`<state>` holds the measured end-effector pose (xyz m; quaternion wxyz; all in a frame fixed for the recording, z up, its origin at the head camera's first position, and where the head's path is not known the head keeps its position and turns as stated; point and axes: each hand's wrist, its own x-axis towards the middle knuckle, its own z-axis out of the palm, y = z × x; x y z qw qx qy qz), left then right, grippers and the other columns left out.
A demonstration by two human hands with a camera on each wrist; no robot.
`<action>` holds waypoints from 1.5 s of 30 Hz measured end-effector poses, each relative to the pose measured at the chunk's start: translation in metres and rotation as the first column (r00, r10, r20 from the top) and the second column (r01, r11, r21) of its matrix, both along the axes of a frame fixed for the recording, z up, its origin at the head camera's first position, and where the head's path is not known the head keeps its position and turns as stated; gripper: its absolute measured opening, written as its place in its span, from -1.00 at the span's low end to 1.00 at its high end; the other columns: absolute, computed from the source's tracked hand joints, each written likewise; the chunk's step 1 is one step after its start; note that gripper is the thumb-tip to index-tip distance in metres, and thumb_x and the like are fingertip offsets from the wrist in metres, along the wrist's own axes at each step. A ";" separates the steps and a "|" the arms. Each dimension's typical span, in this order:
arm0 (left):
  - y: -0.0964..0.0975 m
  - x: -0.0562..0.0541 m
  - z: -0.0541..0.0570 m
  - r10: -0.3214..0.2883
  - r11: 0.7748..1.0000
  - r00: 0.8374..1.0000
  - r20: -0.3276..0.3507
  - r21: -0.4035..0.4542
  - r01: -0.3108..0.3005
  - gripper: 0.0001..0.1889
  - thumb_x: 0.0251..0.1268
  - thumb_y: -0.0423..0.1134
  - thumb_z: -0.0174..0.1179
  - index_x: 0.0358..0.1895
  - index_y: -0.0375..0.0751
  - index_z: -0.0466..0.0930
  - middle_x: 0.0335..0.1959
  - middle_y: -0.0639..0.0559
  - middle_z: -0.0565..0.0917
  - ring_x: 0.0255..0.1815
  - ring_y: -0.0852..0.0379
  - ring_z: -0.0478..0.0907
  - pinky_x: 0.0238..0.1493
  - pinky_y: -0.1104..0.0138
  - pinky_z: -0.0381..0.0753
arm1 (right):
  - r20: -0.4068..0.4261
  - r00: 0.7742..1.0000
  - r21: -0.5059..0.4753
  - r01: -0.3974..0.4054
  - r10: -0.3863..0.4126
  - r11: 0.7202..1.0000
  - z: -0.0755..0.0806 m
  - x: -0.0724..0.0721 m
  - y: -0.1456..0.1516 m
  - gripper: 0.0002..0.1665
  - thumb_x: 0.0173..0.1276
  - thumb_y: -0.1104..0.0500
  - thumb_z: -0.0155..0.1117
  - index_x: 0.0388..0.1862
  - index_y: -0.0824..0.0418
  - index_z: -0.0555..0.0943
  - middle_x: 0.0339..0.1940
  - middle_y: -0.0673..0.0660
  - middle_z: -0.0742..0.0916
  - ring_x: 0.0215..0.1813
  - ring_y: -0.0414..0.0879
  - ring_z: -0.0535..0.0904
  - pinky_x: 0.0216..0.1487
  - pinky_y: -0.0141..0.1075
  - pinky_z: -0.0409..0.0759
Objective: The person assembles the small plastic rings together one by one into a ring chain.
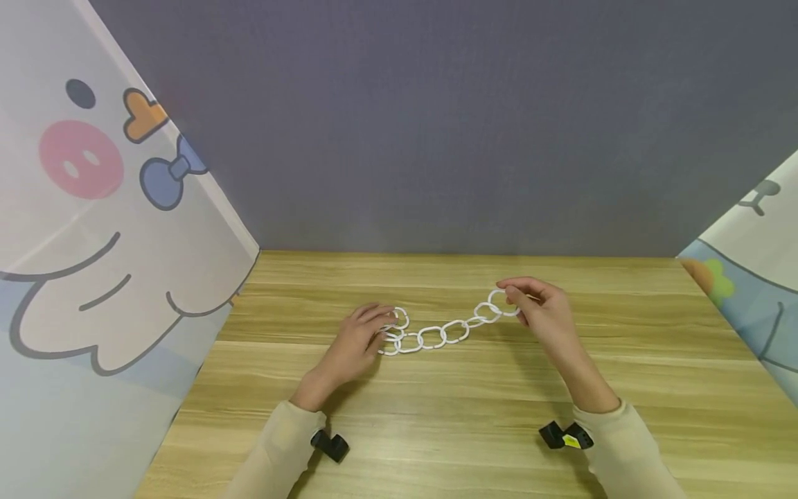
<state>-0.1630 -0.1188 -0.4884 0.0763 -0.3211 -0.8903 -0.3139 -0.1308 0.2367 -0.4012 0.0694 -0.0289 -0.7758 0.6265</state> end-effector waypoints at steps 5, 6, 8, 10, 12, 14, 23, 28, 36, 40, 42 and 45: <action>0.003 0.002 -0.012 -0.014 1.000 0.999 0.052 0.004 0.014 -0.58 0.70 -0.32 0.18 0.48 -0.32 0.61 0.55 -0.25 0.58 0.63 -0.43 0.35 0.51 -0.49 0.26 | 0.014 1.000 0.004 -0.001 0.001 1.000 0.000 0.000 -0.002 -0.69 0.70 0.25 0.30 0.21 0.46 0.74 -0.32 -0.07 0.71 -0.52 -0.26 0.40 -0.52 -0.40 0.39; 0.004 0.002 -0.013 -0.007 1.000 0.999 0.039 0.013 0.006 -0.60 0.69 -0.31 0.19 0.45 -0.34 0.63 0.53 -0.26 0.60 0.60 -0.42 0.39 0.51 -0.45 0.29 | 0.015 1.000 0.005 -0.001 0.001 1.000 0.000 0.000 -0.002 -0.69 0.70 0.25 0.30 0.21 0.46 0.73 -0.32 -0.07 0.71 -0.52 -0.26 0.39 -0.52 -0.41 0.39; 0.005 0.002 -0.014 0.016 0.999 1.000 0.005 0.034 -0.016 -0.66 0.65 -0.31 0.26 0.33 -0.38 0.70 0.44 -0.29 0.65 0.51 -0.41 0.48 0.49 -0.38 0.37 | 0.014 1.000 0.005 -0.002 0.002 1.000 0.000 -0.001 -0.002 -0.69 0.70 0.25 0.30 0.20 0.46 0.74 -0.32 -0.06 0.71 -0.53 -0.26 0.39 -0.52 -0.41 0.39; 0.005 0.003 -0.012 0.045 0.998 0.999 -0.001 0.051 -0.045 -0.73 0.59 -0.31 0.34 0.19 -0.37 0.76 0.37 -0.28 0.70 0.44 -0.39 0.55 0.49 -0.31 0.43 | 0.011 1.000 0.006 -0.003 0.003 1.000 0.000 -0.001 -0.003 -0.69 0.70 0.24 0.30 0.19 0.46 0.74 -0.32 -0.06 0.71 -0.53 -0.26 0.39 -0.52 -0.40 0.38; 0.005 0.003 -0.010 0.078 0.995 0.997 0.017 0.058 -0.079 -0.79 0.55 -0.29 0.40 0.08 -0.33 0.80 0.32 -0.27 0.72 0.40 -0.36 0.59 0.48 -0.26 0.48 | 0.006 1.000 0.005 -0.006 0.006 1.000 -0.001 -0.001 -0.002 -0.70 0.70 0.24 0.30 0.18 0.46 0.74 -0.32 -0.06 0.70 -0.53 -0.25 0.38 -0.53 -0.40 0.38; 0.006 0.003 -0.007 0.113 0.992 0.993 0.041 0.056 -0.115 -0.83 0.53 -0.25 0.44 0.01 -0.28 0.81 0.29 -0.24 0.74 0.38 -0.34 0.61 0.47 -0.22 0.52 | 0.006 1.000 0.006 -0.010 0.010 1.000 -0.001 0.000 -0.001 -0.71 0.70 0.23 0.30 0.18 0.44 0.75 -0.31 -0.05 0.71 -0.53 -0.24 0.38 -0.52 -0.39 0.38; 0.007 0.001 -0.007 0.235 0.970 0.970 0.060 0.044 -0.238 -0.90 0.37 -0.31 0.57 -0.28 -0.16 0.81 0.10 -0.14 0.79 0.15 -0.14 0.70 0.13 -0.01 0.72 | 0.010 0.998 0.028 -0.062 0.061 0.998 0.001 0.002 0.005 -0.73 0.72 0.16 0.33 0.17 0.32 0.78 -0.25 0.00 0.73 -0.50 -0.25 0.39 -0.48 -0.32 0.43; 0.005 0.000 -0.005 0.227 0.966 0.965 0.129 0.092 -0.240 -0.89 0.49 -0.34 0.47 -0.26 -0.17 0.76 0.14 -0.17 0.75 0.11 -0.11 0.69 0.05 0.05 0.71 | 0.019 0.995 0.050 -0.097 0.096 0.994 0.002 0.002 0.008 -0.73 0.72 0.13 0.34 0.18 0.27 0.79 -0.22 0.04 0.73 -0.48 -0.22 0.40 -0.46 -0.32 0.45; -0.008 -0.006 0.013 0.239 0.870 0.928 0.285 0.362 -0.335 -0.90 0.62 -0.40 0.31 -0.09 -0.42 0.74 0.14 -0.32 0.72 0.11 -0.22 0.70 0.17 0.04 0.75 | 0.020 0.993 0.079 -0.122 0.120 0.989 0.007 0.001 0.016 -0.72 0.70 0.29 0.27 0.25 0.38 0.73 -0.27 -0.03 0.73 -0.47 -0.19 0.44 -0.47 -0.33 0.45; -0.018 -0.011 0.024 0.279 0.825 0.900 0.336 0.395 -0.403 -0.83 0.68 -0.34 0.28 -0.02 -0.45 0.74 0.01 -0.32 0.76 0.02 -0.20 0.73 0.07 0.22 0.74 | -0.001 0.992 0.109 -0.122 0.122 0.987 0.008 0.000 0.021 -0.70 0.69 0.34 0.24 0.26 0.44 0.70 -0.29 -0.08 0.72 -0.45 -0.17 0.48 -0.47 -0.34 0.46; -0.025 -0.013 0.029 0.281 0.818 0.889 0.360 0.395 -0.419 -0.78 0.73 -0.29 0.24 0.01 -0.46 0.72 -0.03 -0.33 0.76 -0.04 -0.18 0.72 -0.04 0.33 0.68 | -0.014 0.993 0.118 -0.112 0.115 0.987 0.010 0.001 0.024 -0.70 0.68 0.35 0.24 0.26 0.44 0.71 -0.30 -0.11 0.72 -0.45 -0.18 0.50 -0.47 -0.34 0.47; -0.035 -0.016 0.036 0.262 0.795 0.879 0.398 0.427 -0.430 -0.72 0.79 -0.27 0.14 0.06 -0.52 0.67 -0.06 -0.36 0.73 -0.13 -0.08 0.69 -0.13 0.40 0.66 | -0.032 0.995 0.134 -0.091 0.096 0.987 0.012 0.001 0.031 -0.74 0.69 0.32 0.27 0.23 0.36 0.75 -0.31 -0.15 0.74 -0.44 -0.19 0.53 -0.48 -0.36 0.48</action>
